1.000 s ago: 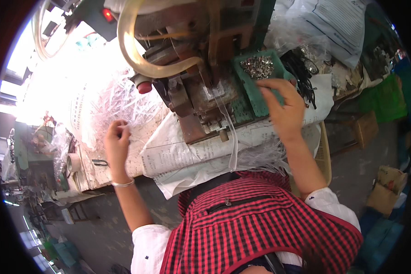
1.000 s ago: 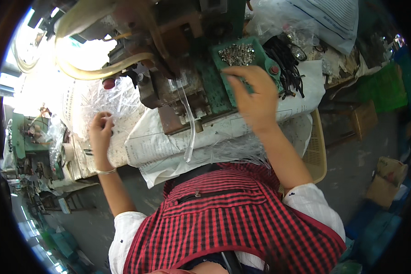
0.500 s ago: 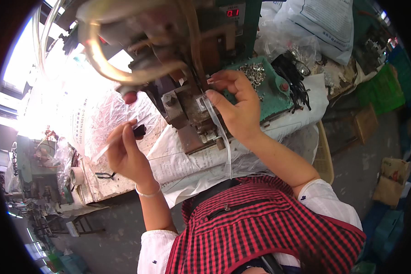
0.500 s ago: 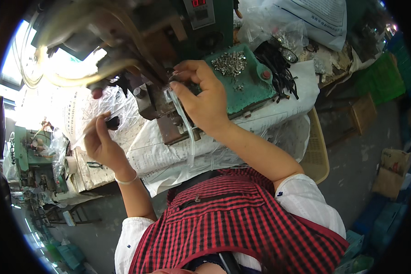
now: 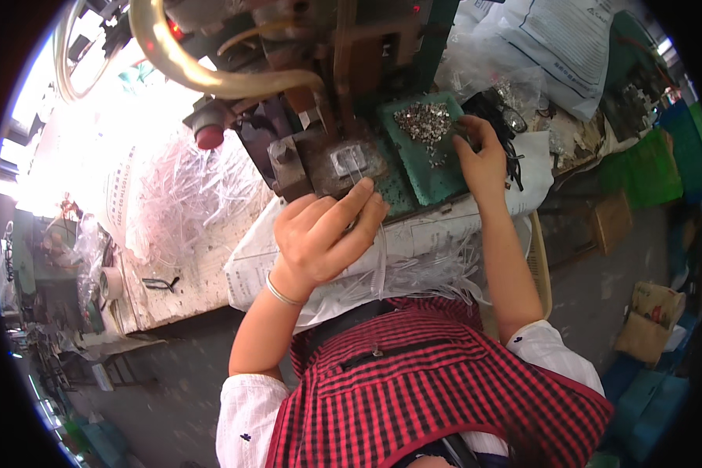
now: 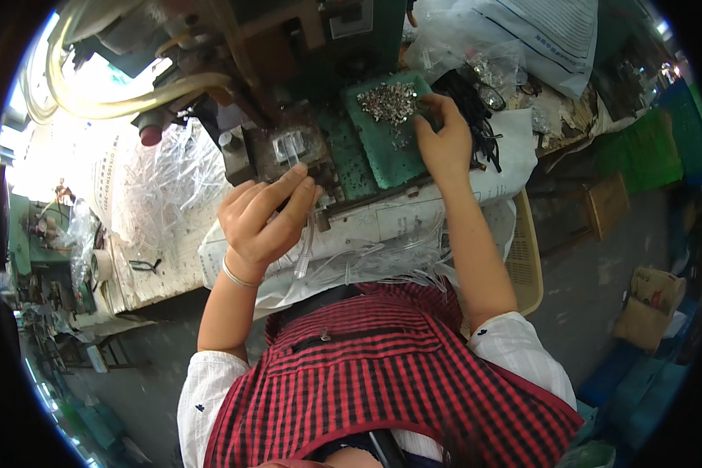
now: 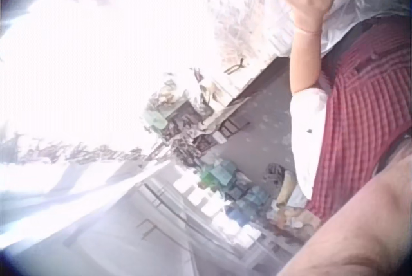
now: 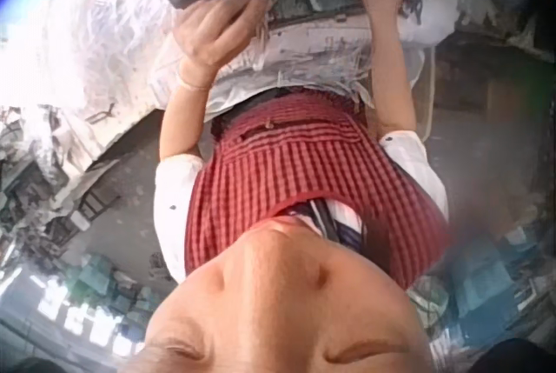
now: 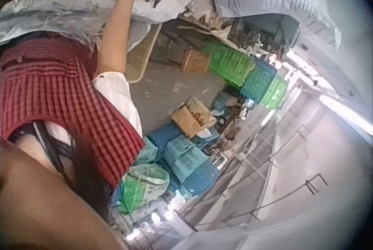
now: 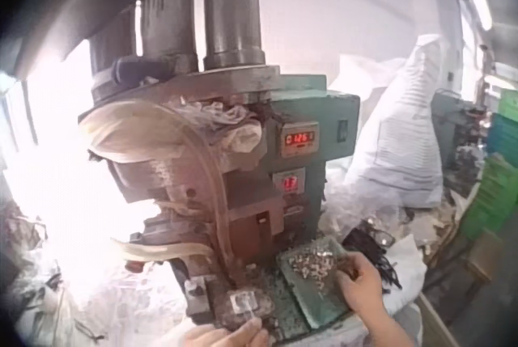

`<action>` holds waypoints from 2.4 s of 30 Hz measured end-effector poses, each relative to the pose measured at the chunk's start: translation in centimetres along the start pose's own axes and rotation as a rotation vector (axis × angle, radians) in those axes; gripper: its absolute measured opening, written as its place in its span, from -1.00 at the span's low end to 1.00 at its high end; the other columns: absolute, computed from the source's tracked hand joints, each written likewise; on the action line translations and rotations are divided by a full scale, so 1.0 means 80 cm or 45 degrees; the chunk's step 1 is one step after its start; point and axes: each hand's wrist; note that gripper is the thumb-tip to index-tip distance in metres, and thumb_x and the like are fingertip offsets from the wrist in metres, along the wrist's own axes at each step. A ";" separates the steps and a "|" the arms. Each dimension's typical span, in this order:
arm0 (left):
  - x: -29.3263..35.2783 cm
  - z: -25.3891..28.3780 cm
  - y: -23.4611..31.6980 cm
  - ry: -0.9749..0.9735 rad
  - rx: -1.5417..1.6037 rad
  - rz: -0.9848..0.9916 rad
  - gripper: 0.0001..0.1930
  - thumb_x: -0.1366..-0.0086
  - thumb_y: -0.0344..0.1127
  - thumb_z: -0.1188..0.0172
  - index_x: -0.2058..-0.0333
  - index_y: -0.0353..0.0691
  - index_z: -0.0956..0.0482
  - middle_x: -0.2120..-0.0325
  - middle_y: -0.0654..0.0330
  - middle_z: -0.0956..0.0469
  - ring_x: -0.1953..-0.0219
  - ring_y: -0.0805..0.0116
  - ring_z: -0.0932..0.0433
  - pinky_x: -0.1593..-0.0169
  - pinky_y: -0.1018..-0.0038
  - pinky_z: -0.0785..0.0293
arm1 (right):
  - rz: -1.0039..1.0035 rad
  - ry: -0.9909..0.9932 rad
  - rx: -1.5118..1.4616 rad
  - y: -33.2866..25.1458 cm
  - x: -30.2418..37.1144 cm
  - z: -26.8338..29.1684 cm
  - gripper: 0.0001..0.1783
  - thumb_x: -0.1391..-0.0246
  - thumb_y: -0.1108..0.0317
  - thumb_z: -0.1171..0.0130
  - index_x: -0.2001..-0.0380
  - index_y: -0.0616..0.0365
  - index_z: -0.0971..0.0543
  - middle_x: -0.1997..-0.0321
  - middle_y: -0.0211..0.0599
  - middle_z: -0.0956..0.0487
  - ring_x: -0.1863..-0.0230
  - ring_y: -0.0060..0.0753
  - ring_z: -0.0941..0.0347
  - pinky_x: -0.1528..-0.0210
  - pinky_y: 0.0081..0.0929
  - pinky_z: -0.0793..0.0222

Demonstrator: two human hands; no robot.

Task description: The person repeatedly picks small metal fasteners from a green tray and places them into a press machine, then removes the assembled items. The person continues this cycle throughout the clip.

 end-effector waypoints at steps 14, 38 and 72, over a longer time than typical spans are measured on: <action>0.031 0.025 0.037 -0.060 0.221 0.488 -0.68 -0.03 -0.40 -0.50 0.18 -0.19 -0.73 0.01 0.08 -0.71 0.53 0.43 -0.59 0.45 0.50 -0.50 | 0.415 -0.073 0.808 -0.011 0.045 -0.024 -0.89 0.04 0.36 -0.41 0.40 0.05 -0.68 0.27 -0.26 -0.59 0.08 -0.03 -0.50 0.06 -0.13 -0.43; 0.210 0.114 -0.129 -0.113 -0.005 1.335 -0.85 -0.44 -0.46 -0.24 0.07 -0.31 -0.67 0.26 0.19 -0.73 0.33 0.48 -0.65 0.29 0.60 -0.49 | 0.025 0.036 -0.148 -0.009 0.068 0.021 -0.81 -0.17 0.50 -0.30 0.14 0.17 -0.73 0.16 -0.26 -0.72 0.14 -0.32 -0.63 -0.01 -0.43 -0.48; 0.008 -0.005 0.009 0.067 0.063 0.067 -0.76 -0.05 -0.33 -0.55 0.31 -0.14 -0.68 0.23 0.17 -0.72 0.60 0.56 -0.48 0.55 0.58 -0.35 | -0.065 -0.001 -0.167 -0.003 -0.003 -0.018 -0.60 -0.09 0.48 -0.25 -0.04 0.14 -0.64 0.03 -0.19 -0.71 -0.08 -0.27 -0.60 -0.15 -0.38 -0.44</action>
Point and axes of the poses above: each hand's wrist, its own x-axis away from the middle knuckle, its own z-axis out of the back of the hand, y = z × x
